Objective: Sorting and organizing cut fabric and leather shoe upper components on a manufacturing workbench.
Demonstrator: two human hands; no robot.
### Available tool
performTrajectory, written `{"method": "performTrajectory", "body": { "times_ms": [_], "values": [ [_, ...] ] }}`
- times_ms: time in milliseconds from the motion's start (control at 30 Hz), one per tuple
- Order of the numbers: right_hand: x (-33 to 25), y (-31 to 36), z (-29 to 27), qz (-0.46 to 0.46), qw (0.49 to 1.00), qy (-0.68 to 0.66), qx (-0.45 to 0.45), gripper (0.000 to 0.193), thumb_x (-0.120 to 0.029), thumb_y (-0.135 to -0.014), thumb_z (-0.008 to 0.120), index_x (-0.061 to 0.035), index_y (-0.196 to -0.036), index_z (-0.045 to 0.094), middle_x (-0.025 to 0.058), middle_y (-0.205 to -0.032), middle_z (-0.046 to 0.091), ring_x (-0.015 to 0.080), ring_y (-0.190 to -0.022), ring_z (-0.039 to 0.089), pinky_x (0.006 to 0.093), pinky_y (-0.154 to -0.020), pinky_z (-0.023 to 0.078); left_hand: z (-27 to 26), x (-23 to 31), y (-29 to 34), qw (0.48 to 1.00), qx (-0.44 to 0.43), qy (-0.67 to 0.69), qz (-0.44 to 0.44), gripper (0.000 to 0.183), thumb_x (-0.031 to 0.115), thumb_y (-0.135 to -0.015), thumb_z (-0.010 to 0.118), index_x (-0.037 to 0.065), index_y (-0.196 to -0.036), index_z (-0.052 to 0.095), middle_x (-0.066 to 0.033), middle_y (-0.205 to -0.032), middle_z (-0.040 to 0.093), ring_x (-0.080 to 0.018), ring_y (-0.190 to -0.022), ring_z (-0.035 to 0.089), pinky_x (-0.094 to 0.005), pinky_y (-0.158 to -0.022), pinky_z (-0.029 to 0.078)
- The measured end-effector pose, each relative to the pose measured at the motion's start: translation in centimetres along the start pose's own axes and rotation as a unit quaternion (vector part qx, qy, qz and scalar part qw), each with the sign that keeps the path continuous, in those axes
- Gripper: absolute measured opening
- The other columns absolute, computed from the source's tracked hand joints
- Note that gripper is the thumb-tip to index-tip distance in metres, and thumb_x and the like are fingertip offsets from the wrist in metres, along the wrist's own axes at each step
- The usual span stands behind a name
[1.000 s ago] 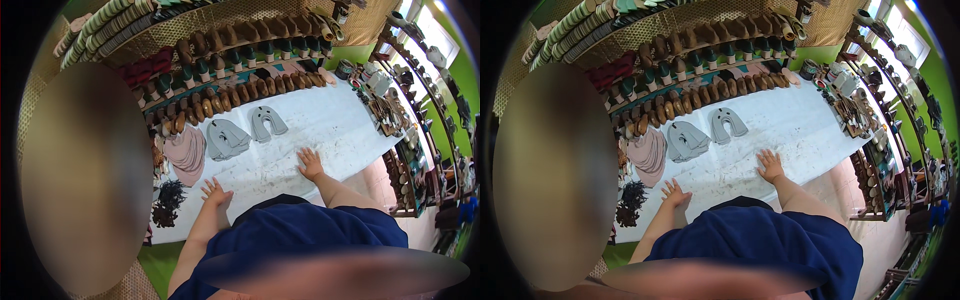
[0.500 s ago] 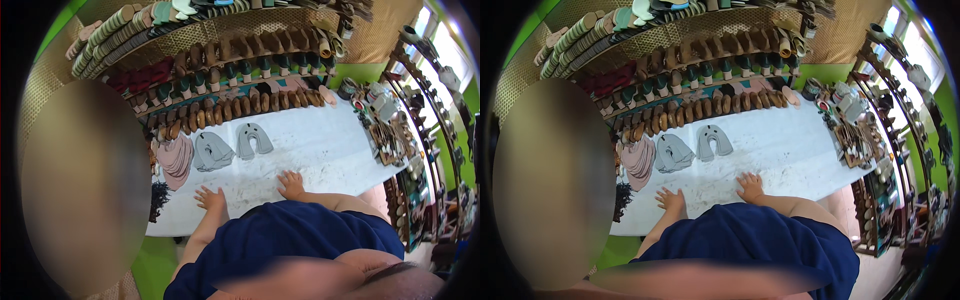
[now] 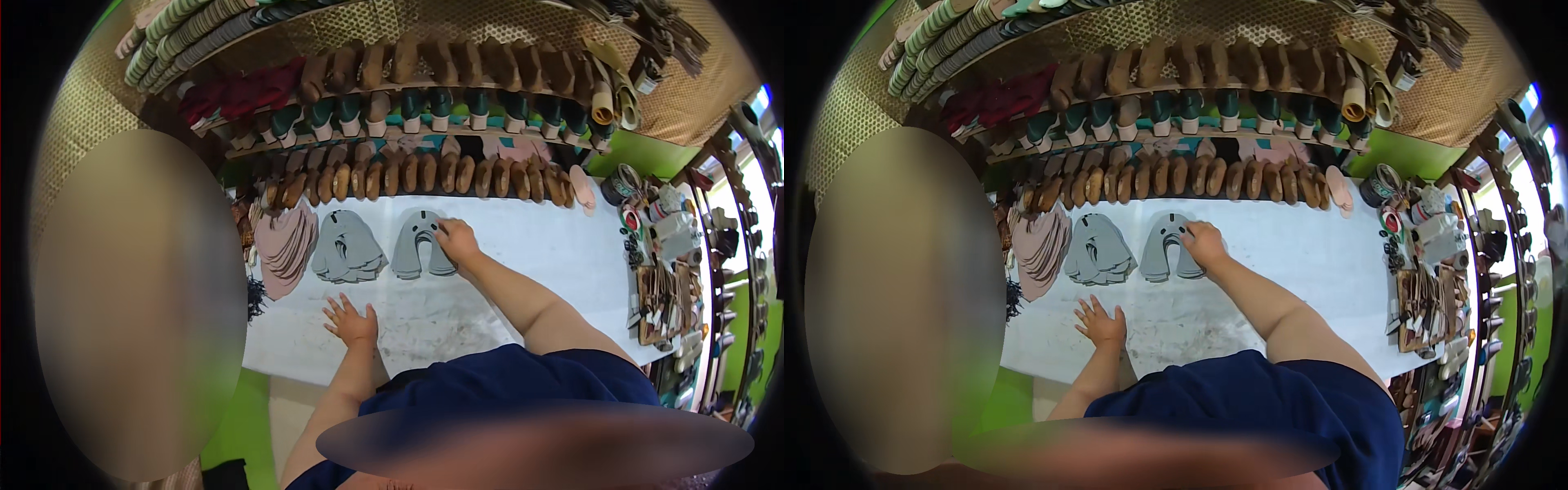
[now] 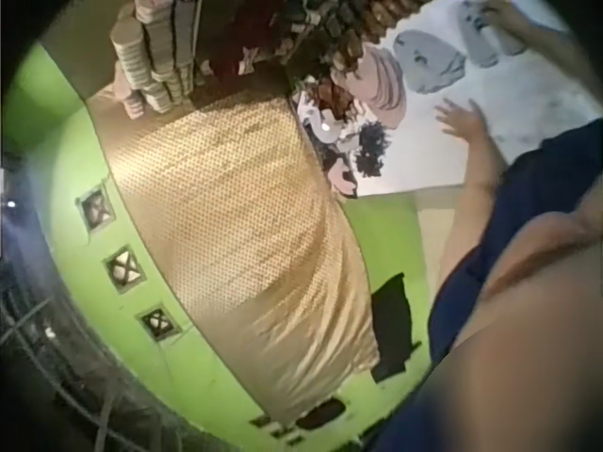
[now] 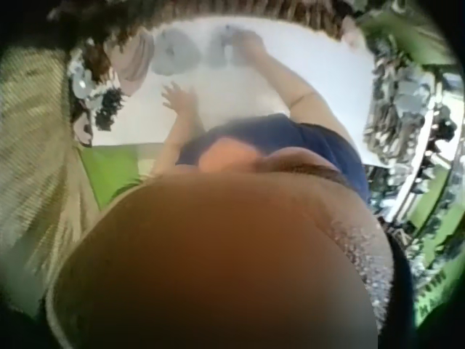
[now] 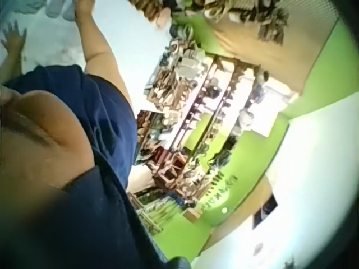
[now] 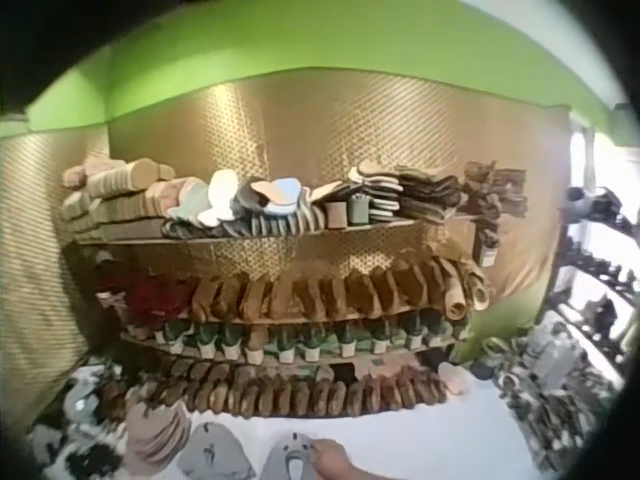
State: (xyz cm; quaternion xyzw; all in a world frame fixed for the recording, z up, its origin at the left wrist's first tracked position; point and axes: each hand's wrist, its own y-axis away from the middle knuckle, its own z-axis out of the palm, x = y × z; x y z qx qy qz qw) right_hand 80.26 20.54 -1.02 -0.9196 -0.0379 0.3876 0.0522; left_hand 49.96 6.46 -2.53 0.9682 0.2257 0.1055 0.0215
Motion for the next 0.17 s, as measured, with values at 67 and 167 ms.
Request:
{"method": "performTrajectory", "body": {
  "times_ms": [67, 167],
  "values": [
    [-0.3, -2.6, 2.3, 0.010, 0.999, 0.026, 0.040, 0.047, -0.029, -0.085, 0.068, -0.0084, -0.127, 0.062, 0.0163, -0.123, 0.063, 0.0333, -0.118, 0.056, 0.0472, -0.101, 0.043, 0.1, 0.1, -0.1, 1.000, -0.005, -0.002, 0.001, 0.087, 0.050, -0.084, 0.060, 0.014, -0.156, 0.027, -0.0186, -0.164, 0.014, -0.0424, -0.150, 0.010, -0.0631, -0.117, 0.006],
    [-0.1, -5.5, 4.5, 0.098, 0.994, 0.045, 0.007, 0.065, -0.036, -0.084, 0.070, -0.0153, -0.142, 0.050, 0.0152, -0.145, 0.050, 0.0304, -0.133, 0.046, 0.0549, -0.105, 0.039, 0.0, -0.1, -0.4, 0.999, -0.022, -0.019, -0.016, 0.086, 0.049, -0.084, 0.060, 0.015, -0.156, 0.027, -0.0178, -0.164, 0.012, -0.0413, -0.151, 0.008, -0.0638, -0.117, 0.005]
  ]
}}
